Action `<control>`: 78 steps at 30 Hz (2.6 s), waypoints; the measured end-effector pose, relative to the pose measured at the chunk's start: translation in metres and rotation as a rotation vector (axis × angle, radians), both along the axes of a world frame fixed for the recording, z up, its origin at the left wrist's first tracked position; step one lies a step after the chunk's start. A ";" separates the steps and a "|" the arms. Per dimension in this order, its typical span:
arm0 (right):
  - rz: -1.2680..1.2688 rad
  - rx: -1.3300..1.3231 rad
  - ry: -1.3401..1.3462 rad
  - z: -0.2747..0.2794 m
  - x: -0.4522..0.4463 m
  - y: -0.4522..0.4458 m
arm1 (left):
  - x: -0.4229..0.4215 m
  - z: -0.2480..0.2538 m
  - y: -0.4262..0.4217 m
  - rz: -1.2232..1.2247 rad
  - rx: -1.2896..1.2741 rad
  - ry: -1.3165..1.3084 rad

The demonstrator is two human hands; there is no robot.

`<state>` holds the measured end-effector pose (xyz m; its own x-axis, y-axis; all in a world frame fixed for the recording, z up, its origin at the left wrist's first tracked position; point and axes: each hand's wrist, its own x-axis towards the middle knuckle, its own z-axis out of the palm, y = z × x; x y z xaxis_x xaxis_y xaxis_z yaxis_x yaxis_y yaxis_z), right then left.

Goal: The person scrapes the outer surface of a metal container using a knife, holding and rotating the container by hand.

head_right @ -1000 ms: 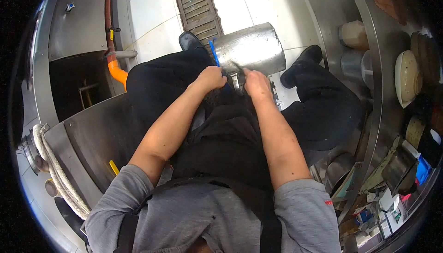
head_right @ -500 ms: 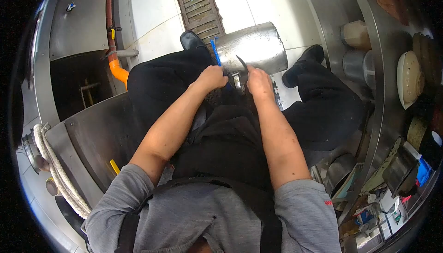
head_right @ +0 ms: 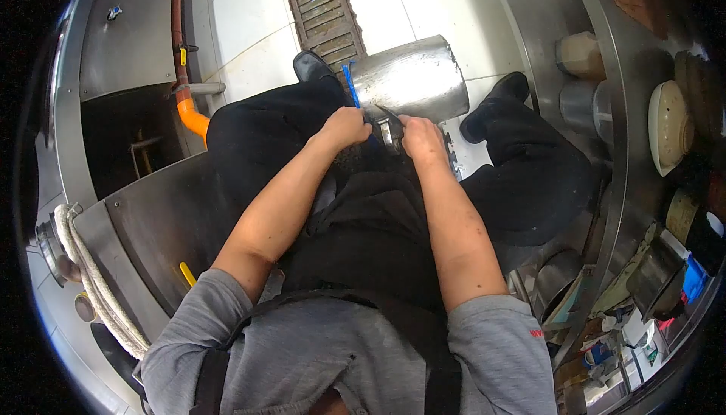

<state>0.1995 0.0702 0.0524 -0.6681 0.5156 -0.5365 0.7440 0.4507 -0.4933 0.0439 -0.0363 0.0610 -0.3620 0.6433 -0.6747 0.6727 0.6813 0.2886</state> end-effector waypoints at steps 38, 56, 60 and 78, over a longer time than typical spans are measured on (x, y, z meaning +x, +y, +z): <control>-0.051 0.036 0.076 -0.002 0.004 0.004 | 0.000 0.004 0.000 0.019 0.005 0.010; 0.075 0.067 0.026 -0.001 -0.005 -0.001 | 0.000 0.008 0.001 0.010 -0.006 0.009; 0.071 0.066 0.010 0.008 -0.005 -0.008 | 0.000 0.008 0.003 -0.022 0.007 0.005; -0.003 0.022 0.041 0.006 -0.004 0.001 | 0.003 0.035 0.006 0.038 0.007 0.016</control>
<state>0.1959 0.0709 0.0584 -0.6878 0.5289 -0.4971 0.7246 0.4601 -0.5131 0.0466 -0.0300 0.0957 -0.3968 0.6335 -0.6642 0.6511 0.7043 0.2828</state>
